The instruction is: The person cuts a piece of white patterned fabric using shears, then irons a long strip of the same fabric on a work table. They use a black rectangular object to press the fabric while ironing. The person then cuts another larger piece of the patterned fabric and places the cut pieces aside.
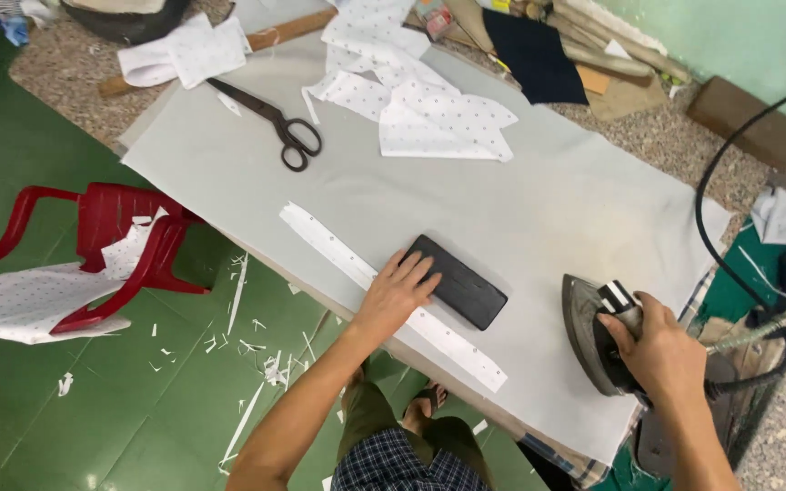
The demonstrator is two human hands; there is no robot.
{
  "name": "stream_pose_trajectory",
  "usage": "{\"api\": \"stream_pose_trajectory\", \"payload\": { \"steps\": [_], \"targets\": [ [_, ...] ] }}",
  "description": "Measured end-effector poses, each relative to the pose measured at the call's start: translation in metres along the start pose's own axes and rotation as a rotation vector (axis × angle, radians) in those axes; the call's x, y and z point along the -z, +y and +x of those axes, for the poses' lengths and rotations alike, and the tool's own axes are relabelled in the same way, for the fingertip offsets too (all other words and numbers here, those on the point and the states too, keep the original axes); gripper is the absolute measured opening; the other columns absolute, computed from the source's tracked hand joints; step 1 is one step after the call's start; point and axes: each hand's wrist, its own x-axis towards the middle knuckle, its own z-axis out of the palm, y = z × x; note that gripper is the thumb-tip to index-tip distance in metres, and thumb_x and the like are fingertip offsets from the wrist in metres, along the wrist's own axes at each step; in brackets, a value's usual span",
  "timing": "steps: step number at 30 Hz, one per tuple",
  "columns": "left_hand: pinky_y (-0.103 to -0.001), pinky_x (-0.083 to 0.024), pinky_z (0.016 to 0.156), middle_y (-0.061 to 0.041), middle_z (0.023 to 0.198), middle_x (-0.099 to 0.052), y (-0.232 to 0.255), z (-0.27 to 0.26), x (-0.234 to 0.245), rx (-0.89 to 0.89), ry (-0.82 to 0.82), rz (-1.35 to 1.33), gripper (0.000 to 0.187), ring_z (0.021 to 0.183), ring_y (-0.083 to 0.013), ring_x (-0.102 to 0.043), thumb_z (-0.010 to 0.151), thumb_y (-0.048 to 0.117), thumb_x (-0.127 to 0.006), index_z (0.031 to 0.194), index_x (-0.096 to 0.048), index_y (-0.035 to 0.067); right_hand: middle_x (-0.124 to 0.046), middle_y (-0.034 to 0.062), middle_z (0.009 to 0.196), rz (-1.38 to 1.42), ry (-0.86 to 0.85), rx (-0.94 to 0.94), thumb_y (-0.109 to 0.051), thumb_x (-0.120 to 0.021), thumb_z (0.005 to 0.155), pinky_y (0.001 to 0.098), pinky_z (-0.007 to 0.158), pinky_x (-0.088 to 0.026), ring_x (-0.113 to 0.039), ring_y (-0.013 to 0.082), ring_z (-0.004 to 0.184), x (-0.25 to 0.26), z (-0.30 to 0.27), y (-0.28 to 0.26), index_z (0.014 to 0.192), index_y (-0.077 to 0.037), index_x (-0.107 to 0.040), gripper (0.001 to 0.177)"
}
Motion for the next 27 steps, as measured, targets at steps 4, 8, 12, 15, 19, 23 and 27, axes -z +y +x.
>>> {"api": "stream_pose_trajectory", "payload": {
  "steps": [4, 8, 12, 15, 19, 23, 27],
  "targets": [
    [-0.053, -0.039, 0.115, -0.016, 0.110, -0.065, -0.043, -0.049, -0.016, 0.130, 0.018, -0.005, 0.033, 0.115, -0.0347, -0.058, 0.086, 0.032, -0.082, 0.099, -0.069, 0.004, -0.068, 0.0157, 0.111, -0.113, 0.555, 0.249, -0.049, -0.053, 0.105, 0.0414, 0.074, -0.055, -0.065, 0.0343, 0.086, 0.012, -0.006, -0.044, 0.130, -0.008, -0.069, 0.051],
    [-0.039, -0.038, 0.092, -0.011, 0.118, -0.060, -0.074, -0.047, 0.010, 0.254, -0.515, -0.131, 0.067, 0.108, -0.0285, -0.050, 0.080, 0.047, -0.083, 0.131, -0.061, 0.008, -0.069, 0.0158, 0.103, 0.250, 0.534, 0.443, -0.031, -0.076, 0.092, 0.0306, 0.071, -0.056, -0.065, 0.0247, 0.090, -0.012, 0.004, -0.143, 0.116, 0.000, -0.068, 0.039],
    [-0.040, -0.034, 0.104, -0.010, 0.123, -0.060, -0.080, -0.015, 0.078, 0.205, -0.872, -0.180, 0.069, 0.115, -0.0264, -0.047, 0.084, 0.058, -0.072, 0.129, -0.066, 0.006, -0.063, 0.0108, 0.125, 0.650, 0.044, 0.536, -0.051, -0.065, 0.092, 0.0431, 0.096, -0.053, -0.063, 0.0300, 0.113, -0.037, 0.039, -0.267, 0.134, -0.009, -0.059, 0.060],
    [-0.045, -0.047, 0.085, -0.009, 0.084, -0.073, -0.125, -0.053, 0.039, 0.179, -0.636, -0.310, 0.039, 0.078, -0.0285, -0.067, 0.083, 0.036, -0.085, 0.097, -0.070, 0.002, -0.056, 0.0166, 0.145, 0.726, -0.492, 0.626, -0.075, -0.063, 0.085, 0.0456, 0.106, -0.045, -0.058, 0.0359, 0.128, -0.065, 0.089, -0.342, 0.144, -0.009, -0.047, 0.090],
    [-0.045, -0.042, 0.068, -0.012, 0.089, -0.071, -0.273, -0.065, 0.130, 0.371, -0.851, -0.462, 0.034, 0.082, -0.0335, -0.065, 0.090, 0.046, -0.073, 0.104, -0.062, 0.016, -0.073, 0.0011, 0.100, 0.578, -0.954, 0.554, -0.036, -0.072, 0.091, 0.0375, 0.076, -0.047, -0.065, 0.0232, 0.087, -0.020, 0.173, -0.433, 0.109, -0.021, -0.064, 0.025],
    [-0.039, -0.056, 0.079, -0.014, 0.112, -0.075, -0.418, -0.042, 0.259, 0.747, -0.818, -0.509, 0.036, 0.093, -0.0291, -0.069, 0.088, 0.034, -0.079, 0.120, -0.069, 0.021, -0.078, 0.0080, 0.097, 0.579, -0.625, 0.437, -0.029, -0.068, 0.095, 0.0421, 0.083, -0.056, -0.073, 0.0288, 0.091, 0.069, 0.279, -0.509, 0.122, -0.017, -0.065, 0.030],
    [-0.047, -0.056, 0.094, -0.011, 0.108, -0.080, -0.548, -0.031, 0.260, 0.745, -0.471, -0.168, 0.037, 0.107, -0.0349, -0.074, 0.083, 0.047, -0.079, 0.116, -0.072, 0.033, -0.077, 0.0030, 0.096, 0.497, 0.324, 0.309, -0.025, -0.076, 0.090, 0.0376, 0.090, -0.056, -0.073, 0.0246, 0.094, 0.054, 0.367, -0.557, 0.125, -0.016, -0.065, 0.038]
  ]
}}
